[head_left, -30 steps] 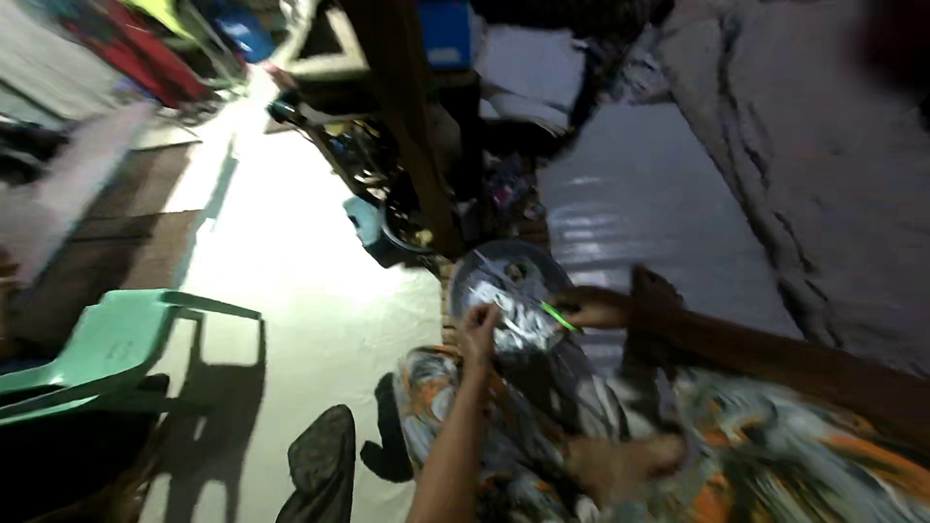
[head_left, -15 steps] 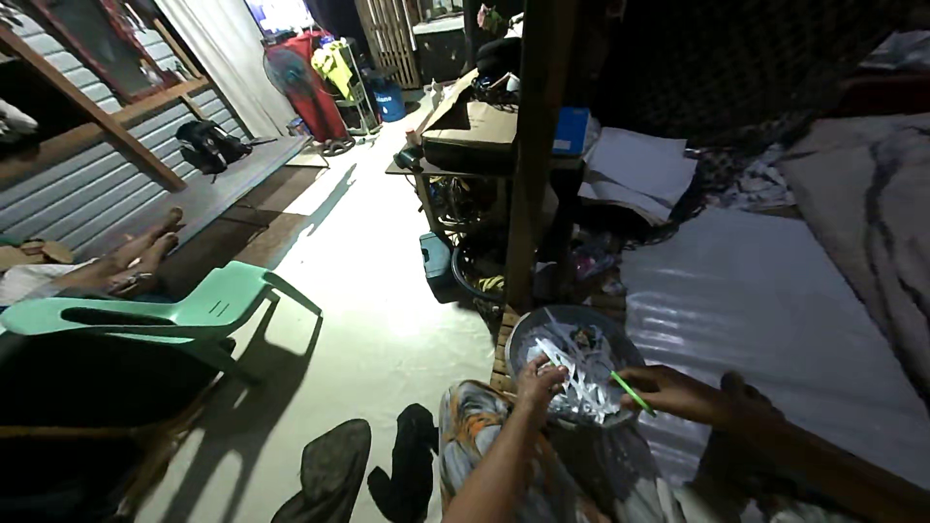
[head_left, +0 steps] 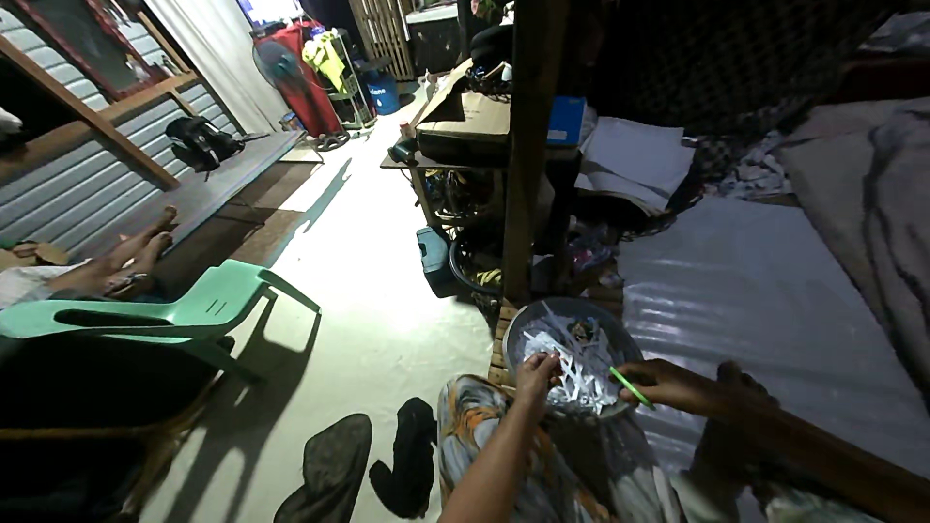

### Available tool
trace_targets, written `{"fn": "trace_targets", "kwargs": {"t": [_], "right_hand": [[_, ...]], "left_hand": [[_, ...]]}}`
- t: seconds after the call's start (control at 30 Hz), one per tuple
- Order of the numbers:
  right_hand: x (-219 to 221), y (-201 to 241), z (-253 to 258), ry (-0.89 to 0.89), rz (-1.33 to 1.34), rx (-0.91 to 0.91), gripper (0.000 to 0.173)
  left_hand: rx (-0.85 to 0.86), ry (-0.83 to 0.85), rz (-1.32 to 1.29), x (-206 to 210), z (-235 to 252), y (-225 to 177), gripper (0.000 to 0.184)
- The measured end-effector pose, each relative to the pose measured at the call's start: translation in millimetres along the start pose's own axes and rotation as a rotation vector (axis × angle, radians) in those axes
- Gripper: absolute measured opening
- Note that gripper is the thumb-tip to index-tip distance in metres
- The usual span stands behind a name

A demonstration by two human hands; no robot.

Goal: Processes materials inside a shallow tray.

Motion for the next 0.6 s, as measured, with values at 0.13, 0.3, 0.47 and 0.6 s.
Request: {"fn": "trace_targets", "kwargs": {"t": [0.13, 0.3, 0.47, 0.6], "right_hand": [[1.2, 0.4, -0.9, 0.011, 0.011, 0.009, 0.034], [2.7, -0.7, -0.7, 0.025, 0.011, -0.003, 0.033], [2.4, -3.3, -0.8, 0.034, 0.027, 0.006, 0.032], [2.6, -7.3, -0.4, 0.038, 0.003, 0.021, 0.033]], "left_hand": [[-0.019, -0.026, -0.032, -0.6, -1.2, -0.8, 0.019], [-0.002, -0.001, 0.017, 0.3, -1.2, -1.9, 0.014], [-0.001, 0.011, -0.011, 2.8, -2.5, -2.9, 0.019], [0.014, 0.021, -0.009, 3.4, -2.7, -3.3, 0.016]]}}
Point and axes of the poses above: each hand's wrist, its own z-axis towards the middle knuckle, its own x-axis out of the palm, y = z × x, the point moved 8 cm from there along z, towards the middle knuckle, and after that the axes turned 1 degree about -z, right-handed, at the moved point
